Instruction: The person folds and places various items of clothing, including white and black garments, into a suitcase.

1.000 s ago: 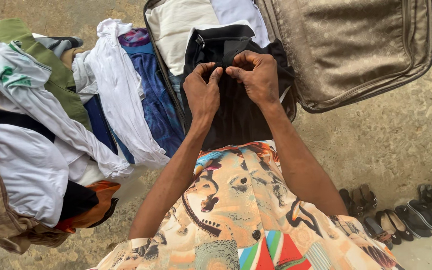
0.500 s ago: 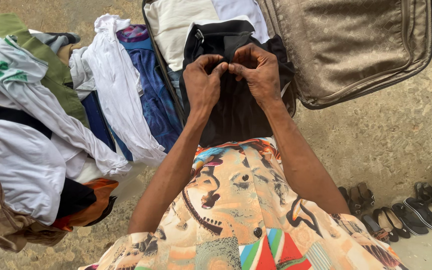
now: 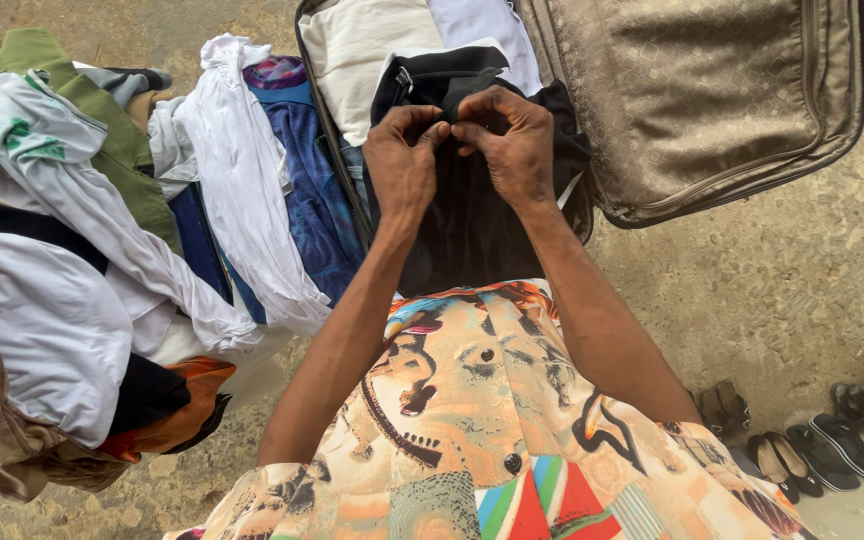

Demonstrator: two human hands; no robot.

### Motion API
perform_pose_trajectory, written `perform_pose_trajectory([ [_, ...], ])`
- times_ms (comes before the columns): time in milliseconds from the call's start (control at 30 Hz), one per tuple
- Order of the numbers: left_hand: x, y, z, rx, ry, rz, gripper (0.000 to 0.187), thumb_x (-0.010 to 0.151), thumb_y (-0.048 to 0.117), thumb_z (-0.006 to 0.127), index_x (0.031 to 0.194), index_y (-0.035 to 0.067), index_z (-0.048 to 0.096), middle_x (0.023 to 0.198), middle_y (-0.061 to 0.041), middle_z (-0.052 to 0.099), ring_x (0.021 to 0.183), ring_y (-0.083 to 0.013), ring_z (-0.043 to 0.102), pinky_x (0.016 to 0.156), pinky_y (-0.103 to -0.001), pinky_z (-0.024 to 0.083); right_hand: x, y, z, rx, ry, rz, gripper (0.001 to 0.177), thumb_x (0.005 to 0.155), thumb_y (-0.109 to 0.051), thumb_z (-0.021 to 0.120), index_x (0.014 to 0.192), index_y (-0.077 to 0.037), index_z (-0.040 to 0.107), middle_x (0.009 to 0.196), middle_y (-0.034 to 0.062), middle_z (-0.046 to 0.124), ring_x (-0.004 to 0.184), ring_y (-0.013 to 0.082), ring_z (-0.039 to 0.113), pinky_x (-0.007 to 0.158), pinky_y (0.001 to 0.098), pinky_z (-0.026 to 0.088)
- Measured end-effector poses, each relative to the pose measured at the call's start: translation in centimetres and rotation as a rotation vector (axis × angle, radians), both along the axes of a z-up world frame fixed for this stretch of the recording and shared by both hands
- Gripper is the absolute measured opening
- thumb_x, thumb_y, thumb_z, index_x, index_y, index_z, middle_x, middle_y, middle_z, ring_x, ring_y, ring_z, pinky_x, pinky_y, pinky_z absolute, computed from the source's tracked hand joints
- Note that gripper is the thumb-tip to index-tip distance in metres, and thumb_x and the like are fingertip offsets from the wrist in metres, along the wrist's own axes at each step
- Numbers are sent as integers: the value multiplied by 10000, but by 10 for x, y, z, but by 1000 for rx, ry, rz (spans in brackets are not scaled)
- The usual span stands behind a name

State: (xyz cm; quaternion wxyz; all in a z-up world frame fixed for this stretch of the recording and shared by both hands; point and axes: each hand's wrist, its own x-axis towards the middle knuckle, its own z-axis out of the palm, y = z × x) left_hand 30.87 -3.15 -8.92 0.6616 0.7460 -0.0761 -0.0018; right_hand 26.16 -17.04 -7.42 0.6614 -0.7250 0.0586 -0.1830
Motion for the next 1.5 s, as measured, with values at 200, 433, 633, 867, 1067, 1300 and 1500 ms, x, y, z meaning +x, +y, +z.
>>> perform_pose_trajectory([
  [200, 2, 0, -5, -20, 95, 14, 147, 844, 43, 807, 985, 13, 778, 873, -68, 791, 780, -115, 734, 732, -247, 576, 1, 6, -4, 22, -42, 86, 133, 929, 37, 768, 1008, -36, 691, 931, 9, 706, 884, 83, 712, 713, 247, 658],
  [433, 0, 1, -27, -138, 228, 22, 158, 827, 33, 810, 980, 8, 779, 902, -63, 784, 820, -112, 725, 781, -240, 578, 1, 6, -10, -67, -22, 52, 92, 951, 57, 738, 1004, -15, 717, 960, 27, 706, 870, 105, 727, 728, 249, 650],
  [633, 0, -1, -24, -104, 159, -9, 157, 881, 96, 778, 1013, 12, 783, 897, -57, 790, 817, -103, 735, 789, -236, 588, 0, 8, 1, -314, -64, -41, 181, 839, 84, 786, 941, 5, 660, 920, 53, 662, 814, 119, 713, 698, 262, 612],
  [867, -7, -13, -16, -113, 270, 95, 292, 849, 192, 840, 1035, -19, 759, 896, -66, 784, 792, -96, 703, 745, -229, 565, 0, 34, 5, -580, -57, -236, 172, 880, 104, 768, 933, 13, 632, 898, 108, 664, 742, 186, 698, 629, 309, 561],
  [1067, -3, -9, -40, -299, 421, 180, 215, 858, 99, 806, 1015, -44, 769, 897, -86, 768, 762, -115, 679, 706, -236, 543, -2, 40, 3, -490, -60, -183, 177, 836, 80, 772, 946, 18, 648, 917, 103, 687, 791, 164, 753, 664, 266, 625],
  [1300, -7, -9, -35, -192, 298, 173, 181, 876, 76, 778, 1021, -31, 760, 890, -89, 776, 765, -109, 708, 711, -238, 566, 0, 36, 5, -151, 152, -179, 120, 878, 47, 767, 977, -3, 722, 867, 57, 761, 738, 108, 749, 618, 252, 639],
  [1500, -12, -13, -23, -88, 294, 183, 178, 887, 97, 760, 1014, -26, 774, 899, -98, 787, 778, -112, 717, 743, -245, 572, -4, 35, 7, -496, -58, -223, 168, 847, 43, 794, 993, -4, 726, 931, 67, 707, 795, 161, 757, 666, 266, 640],
])
